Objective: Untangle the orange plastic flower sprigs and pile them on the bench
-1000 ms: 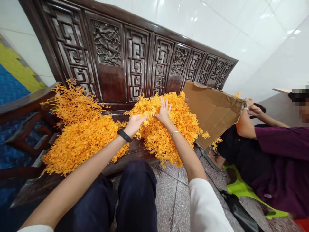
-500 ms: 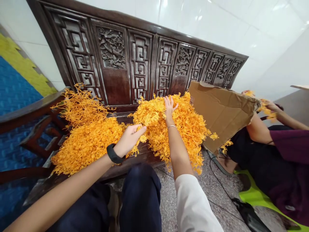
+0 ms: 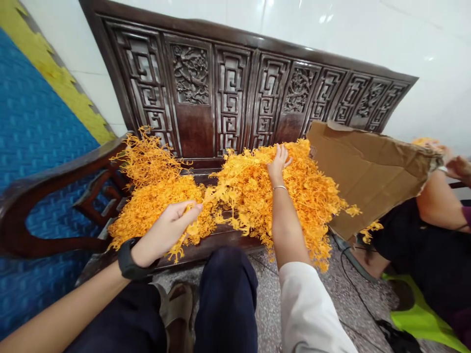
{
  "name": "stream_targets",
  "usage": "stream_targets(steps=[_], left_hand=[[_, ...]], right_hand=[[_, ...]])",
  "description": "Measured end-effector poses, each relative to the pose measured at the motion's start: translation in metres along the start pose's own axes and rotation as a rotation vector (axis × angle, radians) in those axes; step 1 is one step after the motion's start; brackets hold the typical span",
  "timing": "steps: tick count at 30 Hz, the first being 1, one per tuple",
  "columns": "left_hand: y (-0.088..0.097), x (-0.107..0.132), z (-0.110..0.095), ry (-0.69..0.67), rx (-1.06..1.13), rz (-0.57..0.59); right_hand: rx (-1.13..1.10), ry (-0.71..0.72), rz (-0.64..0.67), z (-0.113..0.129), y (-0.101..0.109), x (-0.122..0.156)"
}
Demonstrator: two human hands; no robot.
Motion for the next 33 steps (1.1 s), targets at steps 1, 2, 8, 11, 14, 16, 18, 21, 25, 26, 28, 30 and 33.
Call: stream_targets(steps=[1, 2, 8, 11, 14, 16, 18, 21, 25, 26, 28, 30, 33], left_hand=[[0.005, 0.003, 0.000, 0.002, -0.008, 0.000], [0.009, 0.005, 0.000, 0.000, -0.011, -0.005], [0.027, 0.014, -0.005, 0.009, -0.031, -0.059], [0.029, 0.020, -0.007, 0.015, -0.067, -0.033], [0.032, 0.028, -0.006, 0.023, -0.088, -0.023], [0.033, 0.034, -0.003, 0.036, -0.095, -0.010], [0.033, 0.039, 0.002, 0.055, -0.098, 0.001], [0.034, 0.044, 0.008, 0.068, -0.102, 0.009], [0.037, 0.047, 0.012, 0.064, -0.112, 0.000], [0.037, 0.047, 0.012, 0.063, -0.117, -0.003], [0.035, 0.046, 0.011, 0.059, -0.121, -0.002], [0.030, 0.046, 0.009, 0.051, -0.112, 0.007], [0.021, 0.049, 0.004, 0.035, -0.089, 0.015]], right_hand=[[0.013, 0.000, 0.012, 0.001, -0.002, 0.001], [0.029, -0.005, 0.020, 0.002, -0.003, 0.002], [0.089, 0.013, 0.021, 0.005, -0.008, 0.005], [0.097, 0.028, 0.021, 0.003, -0.011, 0.004], [0.108, 0.059, 0.017, 0.002, -0.016, 0.004], [0.124, 0.073, 0.006, 0.002, -0.018, 0.004], [0.143, 0.081, -0.001, 0.003, -0.020, 0.006], [0.173, 0.107, 0.021, 0.011, -0.020, 0.012], [0.213, 0.217, 0.084, 0.037, -0.014, 0.029], [0.224, 0.280, 0.113, 0.048, -0.014, 0.037], [0.253, 0.390, 0.223, 0.067, -0.021, 0.054], [0.290, 0.391, 0.365, 0.077, -0.037, 0.068], [0.325, 0.286, 0.449, 0.079, -0.057, 0.076]])
Point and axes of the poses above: each hand's wrist, its own x-axis away from the middle knuckle, its own y-axis out of the back of the hand, z = x × y, the point moved 10 cm from there along -x, towards the middle knuckle, and after that the axes turned 11 degrees about -y, right-handed, at the moved point
